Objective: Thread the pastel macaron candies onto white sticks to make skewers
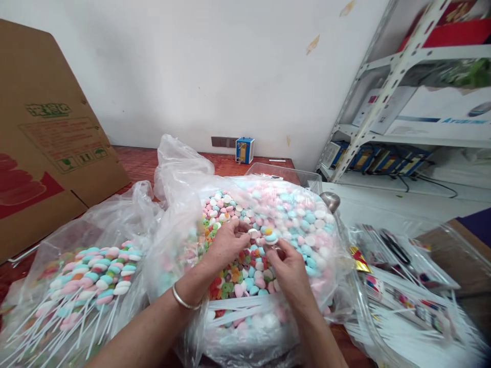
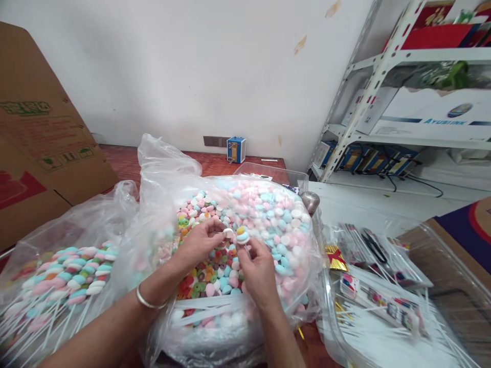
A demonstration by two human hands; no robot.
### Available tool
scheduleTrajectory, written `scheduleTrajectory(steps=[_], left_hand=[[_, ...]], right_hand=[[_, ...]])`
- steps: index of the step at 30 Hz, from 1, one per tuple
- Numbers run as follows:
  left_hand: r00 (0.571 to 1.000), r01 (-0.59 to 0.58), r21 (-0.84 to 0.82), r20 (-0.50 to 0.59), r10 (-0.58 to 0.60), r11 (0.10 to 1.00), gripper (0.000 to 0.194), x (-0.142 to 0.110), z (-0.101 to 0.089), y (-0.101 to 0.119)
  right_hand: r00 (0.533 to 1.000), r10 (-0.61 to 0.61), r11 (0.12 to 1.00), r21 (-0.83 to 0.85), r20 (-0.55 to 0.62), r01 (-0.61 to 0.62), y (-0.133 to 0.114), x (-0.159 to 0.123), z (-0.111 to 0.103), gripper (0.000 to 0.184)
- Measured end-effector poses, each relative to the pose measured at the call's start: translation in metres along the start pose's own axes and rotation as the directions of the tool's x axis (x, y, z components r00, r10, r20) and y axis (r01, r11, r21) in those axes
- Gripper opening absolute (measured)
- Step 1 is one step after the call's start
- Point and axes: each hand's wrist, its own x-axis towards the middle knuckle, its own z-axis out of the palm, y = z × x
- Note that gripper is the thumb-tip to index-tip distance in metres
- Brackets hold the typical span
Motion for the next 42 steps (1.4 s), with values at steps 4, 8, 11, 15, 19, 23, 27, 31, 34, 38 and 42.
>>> scheduleTrajectory(steps=[4, 8, 11, 15, 19, 23, 27, 31, 34, 38, 42], left_hand=[[0.985, 0.151, -0.403, 0.139, -0.102, 0.903, 0.033, -0.024, 0.004, 0.011], [0.973, 0.191, -0.445, 0.203, -0.109, 0.875, 0.043, -0.039, 0.005, 0.022], [0.967, 0.189, -0.417, 0.238, -0.094, 0.889, 0.036, -0.044, 0.002, 0.024], [0.963, 0.174, -0.395, 0.260, -0.072, 0.902, 0.031, -0.049, 0.000, 0.022], [0.928, 0.257, -0.379, 0.353, -0.119, 0.889, 0.051, -0.055, 0.002, 0.019], [0.950, 0.261, -0.440, 0.272, -0.150, 0.859, 0.049, -0.055, 0.007, 0.015], [0.982, 0.189, -0.487, 0.111, -0.155, 0.853, 0.043, -0.049, 0.005, 0.010], [0.986, 0.157, -0.434, 0.025, -0.162, 0.887, 0.042, -0.044, 0.001, 0.005], [0.992, 0.112, -0.377, -0.014, -0.126, 0.919, 0.036, -0.043, 0.001, 0.003], [0.996, 0.074, -0.335, -0.024, -0.087, 0.939, 0.034, -0.044, 0.006, 0.001], [0.997, 0.053, -0.313, -0.029, -0.065, 0.948, 0.033, -0.046, 0.006, 0.001]], right_hand=[[0.978, 0.109, 0.830, 0.524, 0.180, -0.190, -0.009, -0.024, -0.009, 0.046], [0.959, 0.198, 0.711, 0.644, 0.203, -0.283, -0.015, -0.032, -0.011, 0.047], [0.978, 0.169, 0.732, 0.649, 0.122, -0.208, -0.014, -0.032, -0.011, 0.035], [0.985, 0.163, 0.747, 0.646, 0.052, -0.158, -0.008, -0.033, -0.008, 0.027], [0.983, 0.180, 0.755, 0.635, 0.035, -0.161, -0.004, -0.035, 0.000, 0.026], [0.985, 0.168, 0.803, 0.575, 0.041, -0.161, -0.006, -0.036, 0.002, 0.034], [0.979, 0.191, 0.898, 0.391, 0.064, -0.201, -0.007, -0.050, -0.011, 0.040], [0.927, 0.222, 0.924, 0.239, 0.303, -0.300, -0.008, -0.075, -0.024, 0.046], [0.861, 0.251, 0.901, 0.217, 0.443, -0.375, -0.014, -0.086, -0.028, 0.052], [0.817, 0.300, 0.849, 0.252, 0.492, -0.464, -0.023, -0.086, -0.029, 0.058], [0.790, 0.332, 0.780, 0.321, 0.515, -0.537, -0.024, -0.084, -0.028, 0.060]])
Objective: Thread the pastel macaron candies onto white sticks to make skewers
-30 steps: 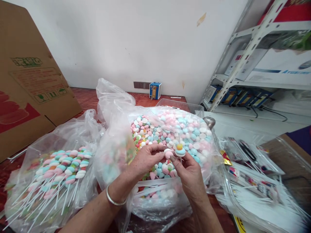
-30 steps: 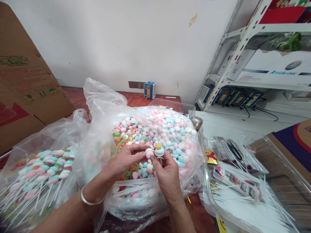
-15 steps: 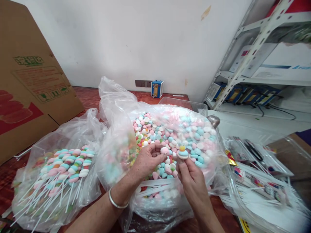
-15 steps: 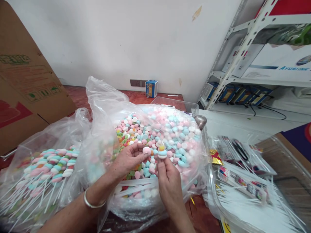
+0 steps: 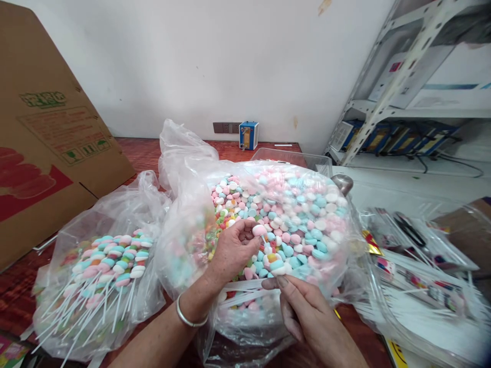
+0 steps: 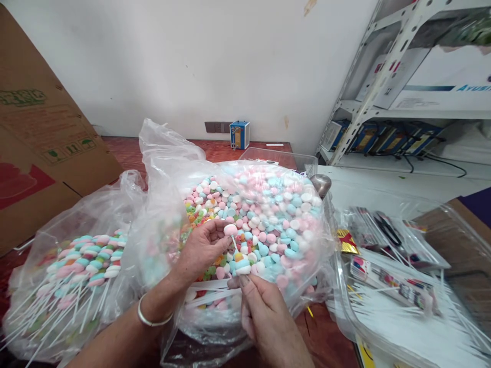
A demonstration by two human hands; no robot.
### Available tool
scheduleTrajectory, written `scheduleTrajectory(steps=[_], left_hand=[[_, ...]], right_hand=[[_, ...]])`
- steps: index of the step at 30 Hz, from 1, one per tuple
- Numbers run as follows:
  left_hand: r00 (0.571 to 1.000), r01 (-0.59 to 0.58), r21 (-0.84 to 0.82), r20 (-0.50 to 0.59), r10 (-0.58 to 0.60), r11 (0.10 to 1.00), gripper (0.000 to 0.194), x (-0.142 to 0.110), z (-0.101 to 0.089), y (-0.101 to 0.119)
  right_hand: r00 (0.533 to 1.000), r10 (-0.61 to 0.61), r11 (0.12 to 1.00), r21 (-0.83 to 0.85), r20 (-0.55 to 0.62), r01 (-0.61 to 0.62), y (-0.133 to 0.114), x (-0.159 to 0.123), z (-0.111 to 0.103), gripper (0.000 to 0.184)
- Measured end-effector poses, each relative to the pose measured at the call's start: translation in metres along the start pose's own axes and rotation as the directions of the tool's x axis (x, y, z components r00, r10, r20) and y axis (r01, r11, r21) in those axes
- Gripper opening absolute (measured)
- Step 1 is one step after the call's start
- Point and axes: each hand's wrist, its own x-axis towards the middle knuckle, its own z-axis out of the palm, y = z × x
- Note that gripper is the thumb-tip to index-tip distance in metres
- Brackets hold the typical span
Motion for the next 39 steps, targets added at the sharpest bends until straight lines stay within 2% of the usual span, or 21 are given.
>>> scheduleTrajectory(steps=[8, 14, 19, 23, 26, 28, 32, 34, 36, 39], left_hand=[[0.998, -0.048, 0.002, 0.032, 0.048, 0.999, 0.028, -0.002, 0.001, 0.003], [0.998, -0.066, -0.008, 0.026, 0.066, 0.998, 0.028, -0.003, 0.002, 0.003], [0.992, -0.125, 0.071, -0.026, 0.127, 0.990, 0.021, -0.006, 0.003, 0.000], [0.983, -0.169, 0.129, -0.051, 0.177, 0.977, 0.019, -0.008, 0.002, -0.004], [0.980, -0.189, 0.151, -0.038, 0.197, 0.970, 0.020, -0.008, -0.001, -0.008], [0.981, -0.193, 0.137, 0.016, 0.192, 0.972, 0.019, -0.008, -0.002, -0.010], [0.967, -0.241, 0.082, 0.104, 0.232, 0.967, 0.019, -0.011, -0.006, -0.010], [0.951, -0.295, 0.098, 0.123, 0.282, 0.951, 0.021, -0.013, -0.010, -0.007], [0.948, -0.299, 0.131, 0.151, 0.279, 0.945, 0.033, -0.015, -0.018, -0.003], [0.952, -0.303, 0.290, 0.131, 0.275, 0.908, 0.043, -0.018, -0.035, 0.002]], right_hand=[[0.998, 0.054, 0.965, 0.257, -0.027, -0.046, 0.004, 0.001, 0.018, 0.057], [0.997, 0.055, 0.957, 0.286, -0.046, -0.039, -0.006, 0.005, 0.026, 0.053], [0.999, 0.025, 0.951, 0.310, -0.048, -0.009, -0.008, 0.012, 0.030, 0.052], [0.998, -0.017, 0.947, 0.319, -0.064, 0.036, -0.005, 0.018, 0.035, 0.044], [0.997, -0.027, 0.958, 0.282, -0.067, 0.045, -0.003, 0.021, 0.037, 0.043], [0.996, -0.046, 0.969, 0.239, -0.074, 0.063, -0.003, 0.023, 0.036, 0.044], [0.985, -0.150, 0.987, 0.037, -0.081, 0.154, -0.002, 0.033, 0.029, 0.044], [0.967, -0.231, 0.971, -0.093, -0.109, 0.222, 0.000, 0.038, 0.023, 0.044], [0.936, -0.308, 0.939, -0.214, -0.168, 0.270, 0.001, 0.040, 0.016, 0.040], [0.888, -0.369, 0.890, -0.381, -0.276, 0.251, 0.000, 0.034, 0.003, 0.037]])
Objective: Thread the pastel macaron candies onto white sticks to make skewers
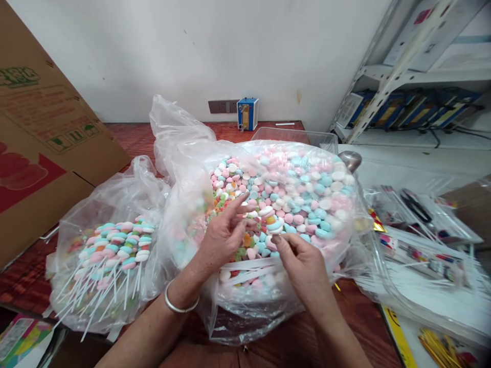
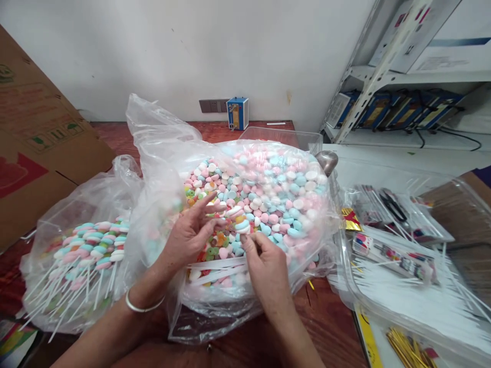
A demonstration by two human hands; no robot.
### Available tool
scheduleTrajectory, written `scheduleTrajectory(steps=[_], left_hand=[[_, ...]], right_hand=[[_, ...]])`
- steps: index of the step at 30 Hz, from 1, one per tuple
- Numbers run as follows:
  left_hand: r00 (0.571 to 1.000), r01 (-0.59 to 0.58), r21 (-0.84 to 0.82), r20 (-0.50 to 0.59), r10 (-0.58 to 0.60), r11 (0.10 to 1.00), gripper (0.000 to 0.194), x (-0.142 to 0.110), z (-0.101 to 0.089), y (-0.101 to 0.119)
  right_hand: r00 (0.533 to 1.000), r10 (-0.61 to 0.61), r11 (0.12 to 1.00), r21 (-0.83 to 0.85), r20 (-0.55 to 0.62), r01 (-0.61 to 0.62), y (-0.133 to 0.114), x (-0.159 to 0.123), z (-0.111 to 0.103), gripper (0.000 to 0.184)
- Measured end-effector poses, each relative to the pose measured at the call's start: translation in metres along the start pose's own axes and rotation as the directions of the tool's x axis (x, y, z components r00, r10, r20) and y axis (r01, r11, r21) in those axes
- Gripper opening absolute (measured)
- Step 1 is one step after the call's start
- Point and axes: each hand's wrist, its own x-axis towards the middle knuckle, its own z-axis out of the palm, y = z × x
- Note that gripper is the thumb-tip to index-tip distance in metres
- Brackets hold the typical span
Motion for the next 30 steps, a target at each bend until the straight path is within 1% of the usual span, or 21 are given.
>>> scheduleTrajectory(steps=[2, 4, 6, 7, 10, 12, 14, 17, 19, 23, 25, 26, 28, 30], left_hand=[[0.998, -0.068, 0.229, 0.013, 0.066, 0.971, 0.035, -0.003, -0.011, -0.001], [0.985, -0.169, 0.426, 0.111, 0.134, 0.889, 0.027, -0.008, -0.017, -0.002], [0.964, -0.250, 0.515, 0.215, 0.159, 0.820, 0.025, -0.012, -0.018, -0.004], [0.955, -0.278, 0.538, 0.247, 0.166, 0.796, 0.025, -0.014, -0.016, -0.005], [0.941, -0.322, 0.598, 0.284, 0.181, 0.735, 0.021, -0.016, -0.008, -0.007], [0.940, -0.329, 0.619, 0.288, 0.184, 0.713, 0.018, -0.014, -0.004, -0.008], [0.941, -0.327, 0.623, 0.288, 0.179, 0.711, 0.017, -0.013, -0.003, -0.008], [0.943, -0.318, 0.621, 0.282, 0.175, 0.716, 0.015, -0.011, -0.004, -0.008], [0.943, -0.319, 0.626, 0.282, 0.174, 0.711, 0.015, -0.012, -0.005, -0.008], [0.940, -0.329, 0.633, 0.288, 0.181, 0.700, 0.015, -0.013, -0.005, -0.008], [0.943, -0.320, 0.621, 0.280, 0.178, 0.715, 0.013, -0.013, -0.005, -0.009], [0.946, -0.309, 0.611, 0.272, 0.173, 0.729, 0.012, -0.013, -0.005, -0.009], [0.955, -0.279, 0.579, 0.247, 0.162, 0.766, 0.009, -0.012, -0.007, -0.009], [0.970, -0.226, 0.527, 0.195, 0.142, 0.819, 0.009, -0.012, -0.008, -0.008]], right_hand=[[0.999, -0.014, 0.993, -0.121, -0.048, 0.008, 0.002, -0.004, -0.010, 0.036], [0.998, -0.054, 0.974, -0.223, -0.037, 0.044, 0.004, -0.009, -0.017, 0.033], [0.996, -0.091, 0.946, -0.311, 0.017, 0.092, 0.008, -0.014, -0.020, 0.030], [0.994, -0.100, 0.928, -0.357, 0.050, 0.111, 0.009, -0.017, -0.021, 0.030], [0.988, -0.115, 0.839, -0.522, 0.106, 0.153, 0.013, -0.027, -0.022, 0.031], [0.984, -0.140, 0.755, -0.631, 0.111, 0.179, 0.014, -0.034, -0.024, 0.031], [0.979, -0.161, 0.669, -0.716, 0.124, 0.201, 0.014, -0.040, -0.027, 0.031], [0.973, -0.156, 0.576, -0.785, 0.168, 0.228, 0.011, -0.043, -0.030, 0.029], [0.975, -0.104, 0.532, -0.817, 0.198, 0.223, 0.005, -0.041, -0.029, 0.027], [0.976, 0.047, 0.457, -0.873, 0.213, 0.168, -0.012, -0.034, -0.019, 0.027], [0.972, 0.085, 0.440, -0.883, 0.220, 0.161, -0.017, -0.031, -0.013, 0.026], [0.970, 0.094, 0.446, -0.881, 0.223, 0.159, -0.017, -0.031, -0.012, 0.026], [0.974, 0.087, 0.494, -0.858, 0.211, 0.142, -0.014, -0.031, -0.011, 0.027], [0.980, 0.055, 0.581, -0.804, 0.190, 0.124, -0.006, -0.032, -0.013, 0.030]])
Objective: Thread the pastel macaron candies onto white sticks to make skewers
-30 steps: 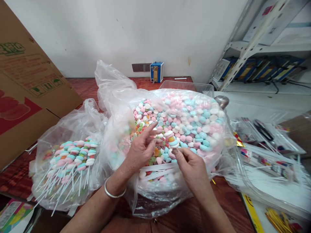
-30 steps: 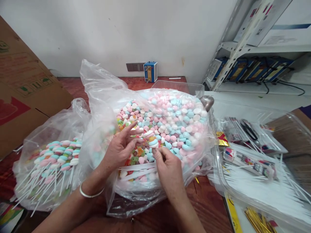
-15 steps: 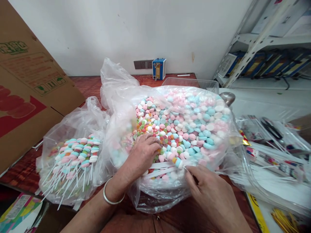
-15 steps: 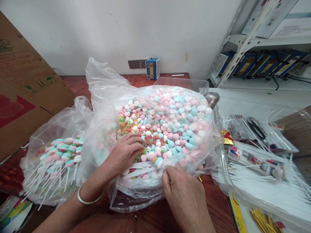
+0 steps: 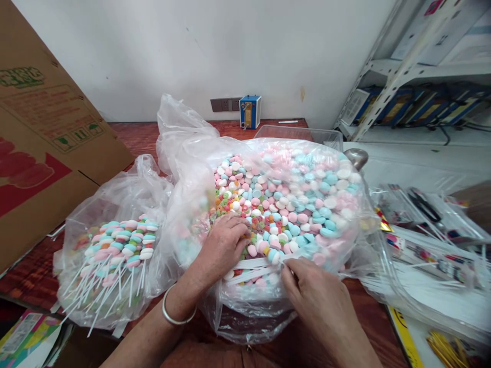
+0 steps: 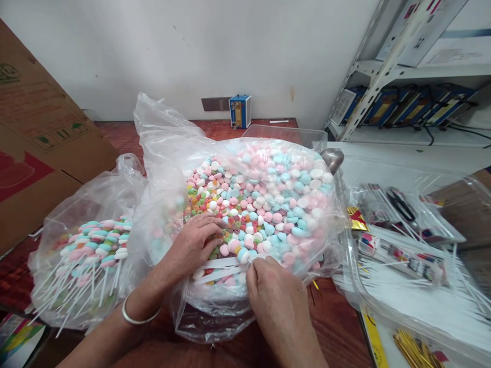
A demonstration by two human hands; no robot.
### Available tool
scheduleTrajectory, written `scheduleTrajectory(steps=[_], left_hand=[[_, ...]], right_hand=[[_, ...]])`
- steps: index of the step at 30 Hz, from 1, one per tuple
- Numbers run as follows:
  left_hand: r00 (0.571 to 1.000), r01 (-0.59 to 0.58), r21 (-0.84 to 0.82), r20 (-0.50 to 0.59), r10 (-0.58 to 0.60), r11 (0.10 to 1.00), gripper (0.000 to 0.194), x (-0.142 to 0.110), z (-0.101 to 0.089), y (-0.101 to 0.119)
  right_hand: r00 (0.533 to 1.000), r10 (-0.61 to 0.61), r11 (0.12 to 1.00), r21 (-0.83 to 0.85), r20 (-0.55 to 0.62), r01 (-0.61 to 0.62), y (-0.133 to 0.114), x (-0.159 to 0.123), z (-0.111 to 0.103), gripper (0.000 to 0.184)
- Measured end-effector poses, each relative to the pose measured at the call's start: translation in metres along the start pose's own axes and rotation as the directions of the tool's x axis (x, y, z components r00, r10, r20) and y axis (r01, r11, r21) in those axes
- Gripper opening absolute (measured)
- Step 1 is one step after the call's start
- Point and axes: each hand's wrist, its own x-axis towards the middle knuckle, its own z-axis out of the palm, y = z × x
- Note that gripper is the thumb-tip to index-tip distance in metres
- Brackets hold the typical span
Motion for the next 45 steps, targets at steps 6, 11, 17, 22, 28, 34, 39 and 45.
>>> scheduleTrajectory(steps=[6, 11, 17, 22, 28, 34, 39, 45], left_hand=[[0.944, 0.273, -0.291, -0.104, -0.314, 0.917, 0.007, 0.002, -0.006, 0.004], [0.871, 0.429, -0.568, 0.054, -0.488, 0.702, 0.016, 0.009, -0.009, 0.014], [0.828, 0.485, -0.672, 0.149, -0.540, 0.559, 0.018, 0.013, -0.004, 0.018], [0.840, 0.439, -0.626, 0.033, -0.541, 0.644, 0.020, 0.011, 0.000, 0.013], [0.845, 0.426, -0.549, -0.043, -0.533, 0.719, 0.016, 0.011, -0.001, 0.012], [0.837, 0.418, -0.543, -0.080, -0.541, 0.728, 0.014, 0.010, -0.002, 0.011], [0.838, 0.415, -0.533, -0.091, -0.538, 0.737, 0.014, 0.008, -0.002, 0.006], [0.828, 0.420, -0.570, -0.078, -0.556, 0.706, 0.016, 0.007, -0.001, 0.004]], right_hand=[[0.985, -0.077, 0.956, 0.270, -0.153, 0.116, 0.017, -0.007, 0.013, 0.032], [0.973, -0.077, 0.936, 0.321, -0.218, 0.146, 0.017, -0.006, 0.013, 0.033], [0.974, -0.079, 0.940, 0.309, -0.212, 0.144, 0.016, -0.005, 0.013, 0.032], [0.958, -0.056, 0.983, 0.151, -0.281, 0.102, 0.021, -0.008, 0.011, 0.030], [0.988, -0.033, 0.980, -0.198, -0.153, 0.002, 0.018, -0.008, 0.002, 0.027], [0.998, -0.056, 0.955, -0.294, -0.038, 0.042, -0.005, 0.005, -0.009, 0.022], [0.994, -0.110, 0.942, -0.317, 0.020, 0.111, -0.025, 0.016, -0.030, 0.021], [0.980, -0.188, 0.927, -0.320, 0.060, 0.197, -0.042, 0.030, -0.042, 0.020]])
